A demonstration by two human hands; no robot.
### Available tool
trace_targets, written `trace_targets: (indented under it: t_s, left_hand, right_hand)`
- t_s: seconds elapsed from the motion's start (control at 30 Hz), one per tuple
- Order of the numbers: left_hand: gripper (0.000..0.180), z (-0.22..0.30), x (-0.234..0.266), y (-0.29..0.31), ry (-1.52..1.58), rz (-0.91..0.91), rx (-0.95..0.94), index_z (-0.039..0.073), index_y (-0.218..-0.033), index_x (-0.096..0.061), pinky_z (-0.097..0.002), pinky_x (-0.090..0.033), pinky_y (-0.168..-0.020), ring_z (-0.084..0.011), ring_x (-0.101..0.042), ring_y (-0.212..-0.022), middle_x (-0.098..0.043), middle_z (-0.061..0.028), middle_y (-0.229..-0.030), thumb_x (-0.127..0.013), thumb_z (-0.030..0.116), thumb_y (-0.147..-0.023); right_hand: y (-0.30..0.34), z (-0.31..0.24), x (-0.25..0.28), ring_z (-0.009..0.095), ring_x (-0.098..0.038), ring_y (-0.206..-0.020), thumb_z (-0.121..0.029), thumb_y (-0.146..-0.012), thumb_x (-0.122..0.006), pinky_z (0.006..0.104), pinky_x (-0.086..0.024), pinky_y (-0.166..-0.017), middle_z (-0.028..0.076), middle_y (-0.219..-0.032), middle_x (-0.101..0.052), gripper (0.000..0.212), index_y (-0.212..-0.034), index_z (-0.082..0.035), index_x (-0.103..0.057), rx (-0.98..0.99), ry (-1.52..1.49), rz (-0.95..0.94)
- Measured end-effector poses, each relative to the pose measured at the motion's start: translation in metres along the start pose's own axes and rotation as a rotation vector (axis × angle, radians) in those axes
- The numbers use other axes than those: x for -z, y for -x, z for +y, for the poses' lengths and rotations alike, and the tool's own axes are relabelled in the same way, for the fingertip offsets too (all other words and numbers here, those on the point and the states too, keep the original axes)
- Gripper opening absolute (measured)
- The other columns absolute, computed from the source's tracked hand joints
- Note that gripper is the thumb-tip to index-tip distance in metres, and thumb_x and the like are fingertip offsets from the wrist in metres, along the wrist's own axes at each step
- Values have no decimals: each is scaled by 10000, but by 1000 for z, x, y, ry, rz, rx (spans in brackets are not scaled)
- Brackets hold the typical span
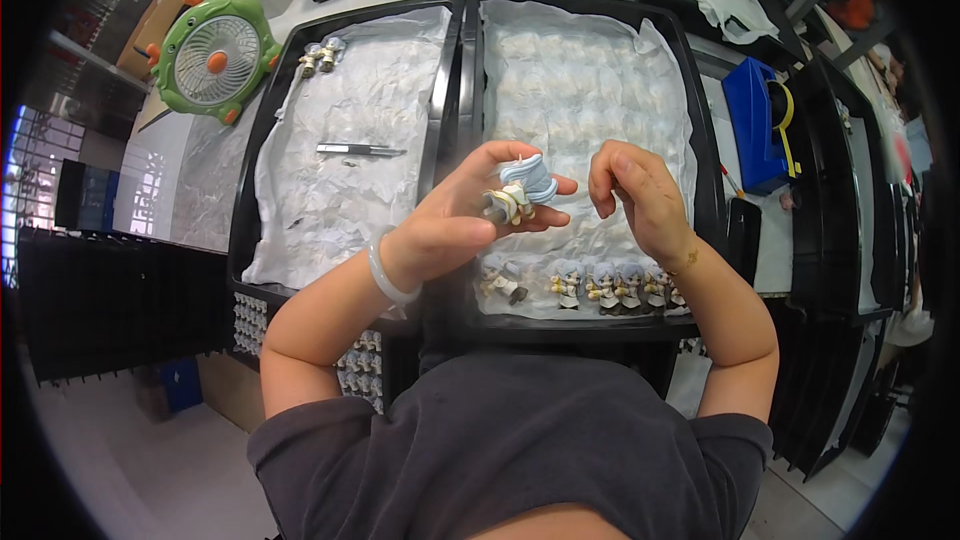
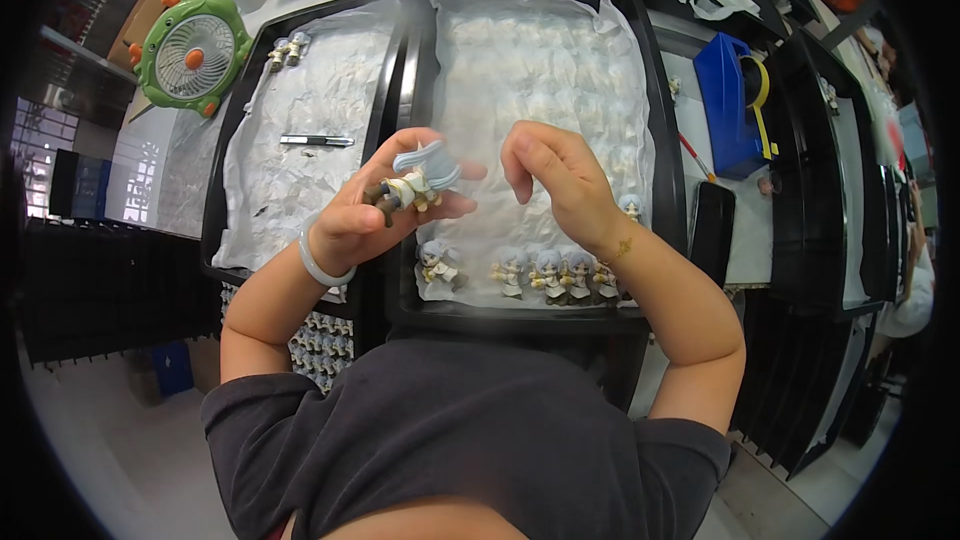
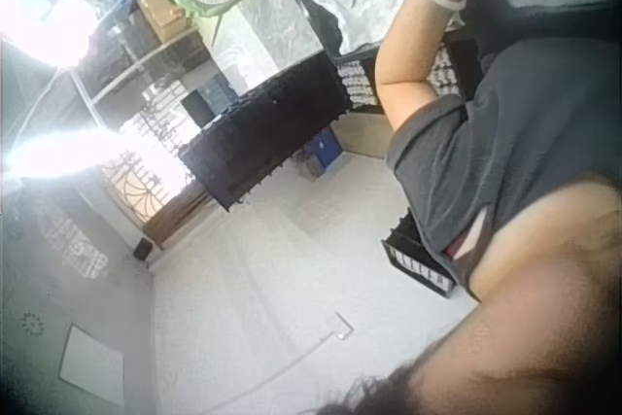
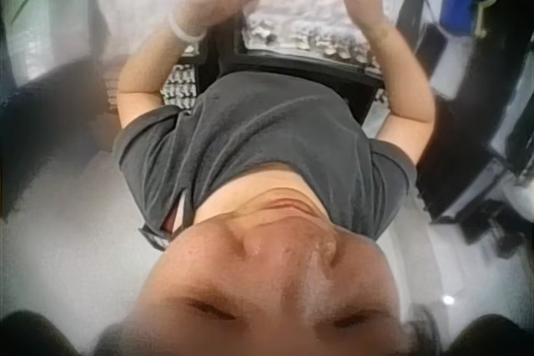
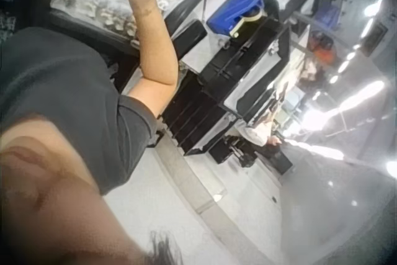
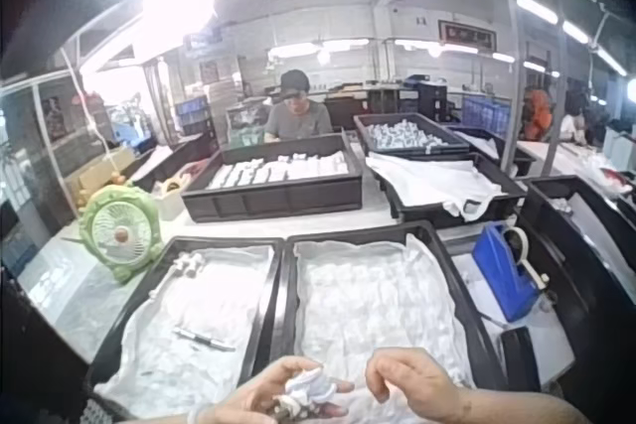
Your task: The person picks small figurines from a tray, attaches a small accessory to each one, and places the completed figurines into a separate tray. The process is repeated for multiple figurines.
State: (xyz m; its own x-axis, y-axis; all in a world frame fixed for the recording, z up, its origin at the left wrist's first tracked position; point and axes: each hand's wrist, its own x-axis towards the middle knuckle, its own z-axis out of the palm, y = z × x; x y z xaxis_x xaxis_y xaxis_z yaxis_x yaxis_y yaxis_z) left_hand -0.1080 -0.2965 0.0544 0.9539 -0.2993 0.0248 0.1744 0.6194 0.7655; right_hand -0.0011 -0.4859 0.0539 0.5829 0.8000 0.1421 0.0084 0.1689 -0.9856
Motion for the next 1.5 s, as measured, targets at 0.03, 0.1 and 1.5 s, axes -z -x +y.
trace_targets:
  t_s: [0.03, 0.1, 1.5]
  left_hand:
    - [783, 4, 0, -1, -39, 22, -40, 103, -1267, -288, -397, -338, -970, -300, -483, -1092, -429, -180, -1230, -720, 219, -625]
    - [779, 22, -4, 1, -234, 145, -125, 95, -1268, -292, -379, -367, -942, -294, -508, -1060, -432, -184, -1227, -716, 192, -621]
    - [281, 33, 11, -36, -2017, -401, -161, 48, -872, -547, -363, -377, -792, -287, -518, -842, -554, -108, -853, -601, 59, -597]
  right_hand:
    - [-1, 0, 0, 81, -406, -585, -295, -908, -386, 224, -334, -585, 5, -617, -431, 366, -654, -45, -469, 9, 36, 0]
    - [1, 2, -1, 76, -401, -577, -288, -911, -384, 221, -333, -569, 1, -607, -428, 366, -651, -45, -467, 27, 107, 0]
    - [0, 3, 1, 125, -482, -534, -264, -847, -491, 280, -394, -538, 52, -583, -544, 297, -656, -43, -546, 142, 213, 108]
